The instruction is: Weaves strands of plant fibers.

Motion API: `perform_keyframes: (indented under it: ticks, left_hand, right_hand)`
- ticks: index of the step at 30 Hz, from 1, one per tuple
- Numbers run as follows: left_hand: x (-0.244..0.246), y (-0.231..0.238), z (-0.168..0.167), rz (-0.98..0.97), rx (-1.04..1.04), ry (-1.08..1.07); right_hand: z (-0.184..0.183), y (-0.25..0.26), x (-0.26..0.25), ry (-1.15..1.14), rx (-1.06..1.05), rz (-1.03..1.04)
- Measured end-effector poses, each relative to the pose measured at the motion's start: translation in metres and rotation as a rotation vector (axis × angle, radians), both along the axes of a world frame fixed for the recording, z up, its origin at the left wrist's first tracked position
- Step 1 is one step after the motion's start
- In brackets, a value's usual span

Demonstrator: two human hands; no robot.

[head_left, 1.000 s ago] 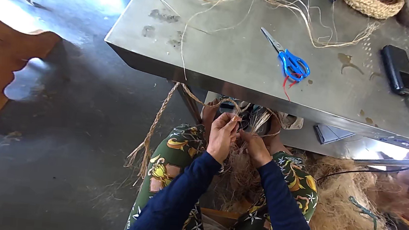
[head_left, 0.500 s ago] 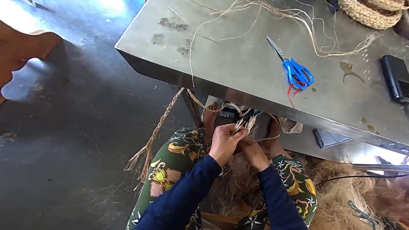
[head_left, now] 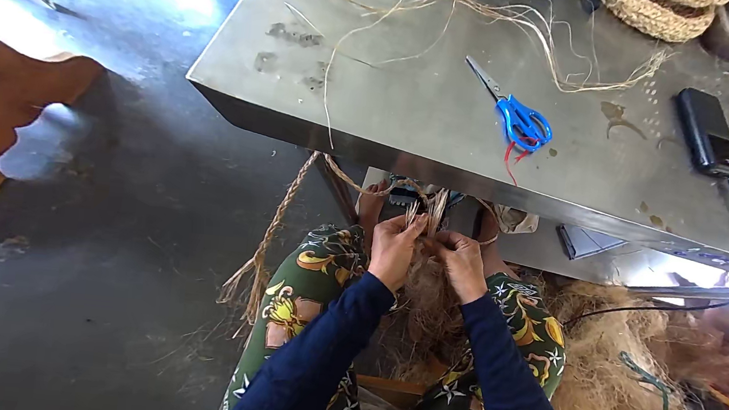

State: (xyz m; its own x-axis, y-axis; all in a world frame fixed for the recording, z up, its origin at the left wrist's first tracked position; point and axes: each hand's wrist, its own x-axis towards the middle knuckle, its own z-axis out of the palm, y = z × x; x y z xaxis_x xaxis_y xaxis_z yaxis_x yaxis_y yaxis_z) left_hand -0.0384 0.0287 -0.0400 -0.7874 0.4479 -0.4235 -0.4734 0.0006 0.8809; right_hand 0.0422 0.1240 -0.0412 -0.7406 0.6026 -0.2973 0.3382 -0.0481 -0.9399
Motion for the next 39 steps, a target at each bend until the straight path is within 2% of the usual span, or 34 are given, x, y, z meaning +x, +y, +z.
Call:
perform_keyframes:
  ticks: [4,8,11,19,26,30,34,37,39]
  left_hand:
    - [0.003,0.004,0.0,0.017,0.035,0.0]
    - [0.006,0.004,0.0,0.001,0.1,0.04]
    - [0.009,0.004,0.0,-0.012,0.105,0.081]
    - [0.011,0.003,-0.006,-0.116,-0.103,0.295]
    - [0.012,0.005,-0.011,-0.168,-0.181,0.412]
    - [0.01,0.002,-0.007,-0.159,-0.119,0.302]
    - [0.005,-0.003,0.005,-0.12,0.067,0.091]
    - [0.001,-0.007,0.012,-0.103,0.182,-0.024]
    - [-0.002,-0.009,0.014,-0.092,0.245,-0.077]
  right_hand:
    - [0.001,0.0,0.003,0.013,-0.026,0.006]
    - [0.005,0.0,0.001,-0.118,0.046,0.042]
    - [0.004,-0.001,0.002,-0.1,0.056,0.013]
    - [0.008,-0.001,0.003,-0.161,0.184,0.085]
    - [0.008,-0.008,0.007,-0.095,0.374,0.096]
    - [0.007,0.005,0.012,-0.013,0.25,0.132]
    - [0.009,0.027,0.02,0.09,0.052,0.033]
    - [0.002,0.031,0.023,0.204,-0.044,0.204]
    - [-0.003,0.024,0.018,0.195,-0.1,0.357]
